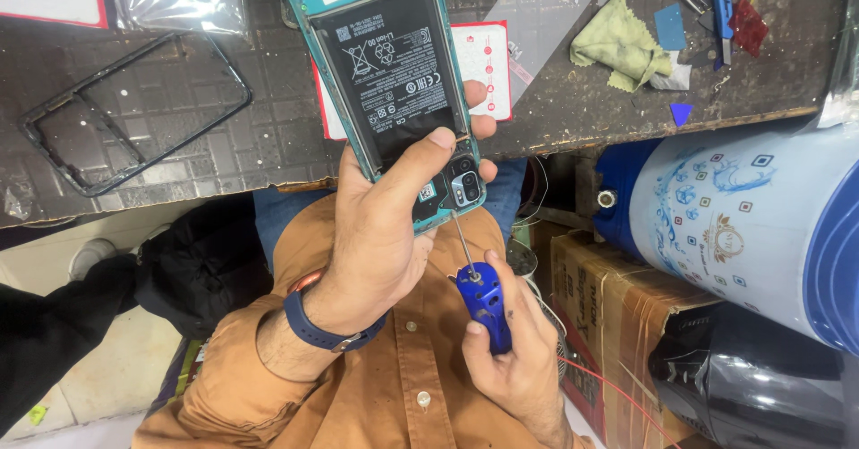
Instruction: The person uses a blue multi-bit screwdriver to remove screws from the internal frame of a disassembled smartphone. They rotate the device to access different screw locations around the battery and camera module while working at a cluttered bench.
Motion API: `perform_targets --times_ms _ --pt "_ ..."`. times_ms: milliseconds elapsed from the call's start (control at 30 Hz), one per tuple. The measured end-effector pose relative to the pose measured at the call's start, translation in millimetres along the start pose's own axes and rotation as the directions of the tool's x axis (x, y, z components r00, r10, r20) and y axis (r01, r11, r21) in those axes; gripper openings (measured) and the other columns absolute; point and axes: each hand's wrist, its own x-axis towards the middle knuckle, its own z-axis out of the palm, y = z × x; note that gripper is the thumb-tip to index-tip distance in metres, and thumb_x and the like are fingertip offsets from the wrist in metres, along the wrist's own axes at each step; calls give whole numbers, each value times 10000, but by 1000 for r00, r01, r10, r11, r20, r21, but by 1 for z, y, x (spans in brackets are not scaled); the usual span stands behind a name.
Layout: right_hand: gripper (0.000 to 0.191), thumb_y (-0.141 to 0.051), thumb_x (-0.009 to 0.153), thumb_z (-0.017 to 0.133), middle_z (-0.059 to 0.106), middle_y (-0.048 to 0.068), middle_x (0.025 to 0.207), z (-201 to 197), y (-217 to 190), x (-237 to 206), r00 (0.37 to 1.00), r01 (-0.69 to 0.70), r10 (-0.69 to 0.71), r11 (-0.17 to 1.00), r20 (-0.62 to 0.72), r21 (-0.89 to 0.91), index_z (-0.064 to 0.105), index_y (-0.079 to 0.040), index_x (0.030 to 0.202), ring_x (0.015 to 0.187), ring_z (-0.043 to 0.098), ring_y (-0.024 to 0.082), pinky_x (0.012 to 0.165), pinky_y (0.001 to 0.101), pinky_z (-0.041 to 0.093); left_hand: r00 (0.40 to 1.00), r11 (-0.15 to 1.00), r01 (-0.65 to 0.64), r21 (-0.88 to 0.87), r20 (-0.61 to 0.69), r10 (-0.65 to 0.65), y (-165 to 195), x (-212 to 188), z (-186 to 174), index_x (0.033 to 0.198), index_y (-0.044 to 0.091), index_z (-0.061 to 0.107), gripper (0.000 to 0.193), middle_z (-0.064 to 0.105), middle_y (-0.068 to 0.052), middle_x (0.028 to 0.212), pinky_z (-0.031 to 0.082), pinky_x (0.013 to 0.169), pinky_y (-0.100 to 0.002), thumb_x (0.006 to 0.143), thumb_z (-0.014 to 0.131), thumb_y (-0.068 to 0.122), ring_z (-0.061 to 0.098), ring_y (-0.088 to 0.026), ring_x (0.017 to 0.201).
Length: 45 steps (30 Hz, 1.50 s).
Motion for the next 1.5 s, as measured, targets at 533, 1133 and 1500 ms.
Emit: perform_targets --times_ms 533,1133,1500 --pt "611 -54 859 617 675 241 1204 1 2 -1 1000 7 -7 1000 -8 -8 484 68 1443 1046 726 341 933 368 573 1000 1000 23 -7 -10 -23 0 -2 1 1367 -44 599 319 676 -188 1336 630 831 -348 1059 569 31 713 -234 1004" --pt "612 -38 857 603 672 243 1181 3 0 -1 1000 31 -31 1000 -5 4 478 73 1446 981 726 333 882 360 586 999 999 41 -12 -2 -41 -3 -2 1 1363 -49 604 312 678 -189 1330 634 835 -354 1064 574 36 716 -237 1020" --pt "624 -52 860 612 674 218 1132 1 0 0 1000 -24 24 999 -15 -23 473 64 1457 968 719 318 884 363 578 999 999 34 -1 -15 -34 -2 -1 2 1353 -45 604 308 685 -181 1323 634 829 -351 1058 572 35 721 -226 1003"
